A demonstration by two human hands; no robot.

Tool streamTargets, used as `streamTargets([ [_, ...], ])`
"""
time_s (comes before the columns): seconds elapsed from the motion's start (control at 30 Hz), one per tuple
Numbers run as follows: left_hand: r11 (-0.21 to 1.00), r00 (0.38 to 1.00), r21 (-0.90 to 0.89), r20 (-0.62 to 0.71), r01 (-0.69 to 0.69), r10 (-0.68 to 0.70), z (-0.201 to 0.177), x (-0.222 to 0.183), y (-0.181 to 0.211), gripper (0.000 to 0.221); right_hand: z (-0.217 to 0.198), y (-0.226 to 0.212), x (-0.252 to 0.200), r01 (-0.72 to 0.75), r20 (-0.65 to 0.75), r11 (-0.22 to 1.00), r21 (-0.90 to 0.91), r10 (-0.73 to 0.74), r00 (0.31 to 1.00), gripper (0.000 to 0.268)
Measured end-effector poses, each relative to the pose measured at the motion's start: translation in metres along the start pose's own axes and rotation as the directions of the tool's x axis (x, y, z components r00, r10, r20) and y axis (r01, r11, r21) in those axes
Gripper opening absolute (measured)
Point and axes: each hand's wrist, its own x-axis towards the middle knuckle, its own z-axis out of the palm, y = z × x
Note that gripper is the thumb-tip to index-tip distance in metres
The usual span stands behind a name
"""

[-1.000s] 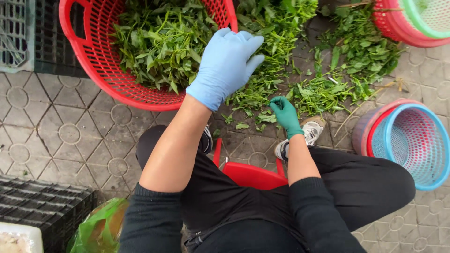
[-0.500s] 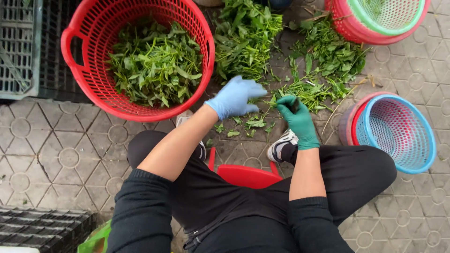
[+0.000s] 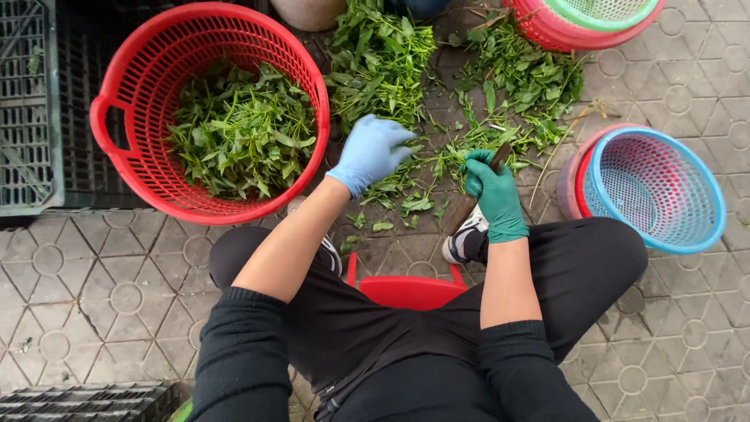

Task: Sorting and trimming leafy greens from a pile and placing them into a red basket

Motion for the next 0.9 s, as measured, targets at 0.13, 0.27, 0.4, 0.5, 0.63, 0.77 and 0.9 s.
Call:
streamTargets([
  [0.13, 0.827, 0.988, -0.551, 0.147, 0.115, -0.039, -0.004, 0.005, 0.025, 0.020, 0.005, 0.007, 0.003, -0.045, 0.026, 0.987, 0.152, 0.042, 0.999, 0.012],
  [0.27, 0.700, 0.890, -0.584, 0.423, 0.411, -0.170, -0.003, 0.001, 0.032, 0.013, 0.016, 0.010, 0.002, -0.140, -0.044, 0.974, 0.177, 0.150, 0.988, 0.028],
  [0.4, 0.758, 0.900, -0.501, 0.343, 0.417, -0.268, 0.021, -0.004, 0.008, 0.012, 0.055, -0.025, -0.026, -0.270, 0.036, 0.951, 0.153, 0.268, 0.963, 0.101],
  [0.5, 0.965, 0.980, -0.182, 0.090, 0.189, -0.175, 0.024, -0.005, -0.001, 0.014, 0.074, -0.020, -0.030, -0.333, 0.133, 0.943, 0.013, 0.328, 0.935, 0.085],
  [0.63, 0.991, 1.000, 0.132, 0.013, 0.012, -0.014, 0.019, -0.010, 0.011, 0.018, 0.079, 0.012, -0.024, -0.342, 0.130, 0.936, 0.087, 0.329, 0.935, 0.044],
  [0.77, 0.996, 0.999, 0.090, 0.039, -0.027, 0.023, 0.007, -0.021, 0.017, 0.018, 0.071, 0.082, 0.006, -0.306, 0.106, 0.944, 0.126, 0.293, 0.950, 0.041],
  [0.9, 1.000, 0.999, -0.007, 0.032, 0.000, 0.000, 0.011, -0.028, 0.021, 0.016, 0.103, 0.047, -0.005, -0.285, -0.023, 0.933, 0.220, 0.297, 0.955, 0.029],
])
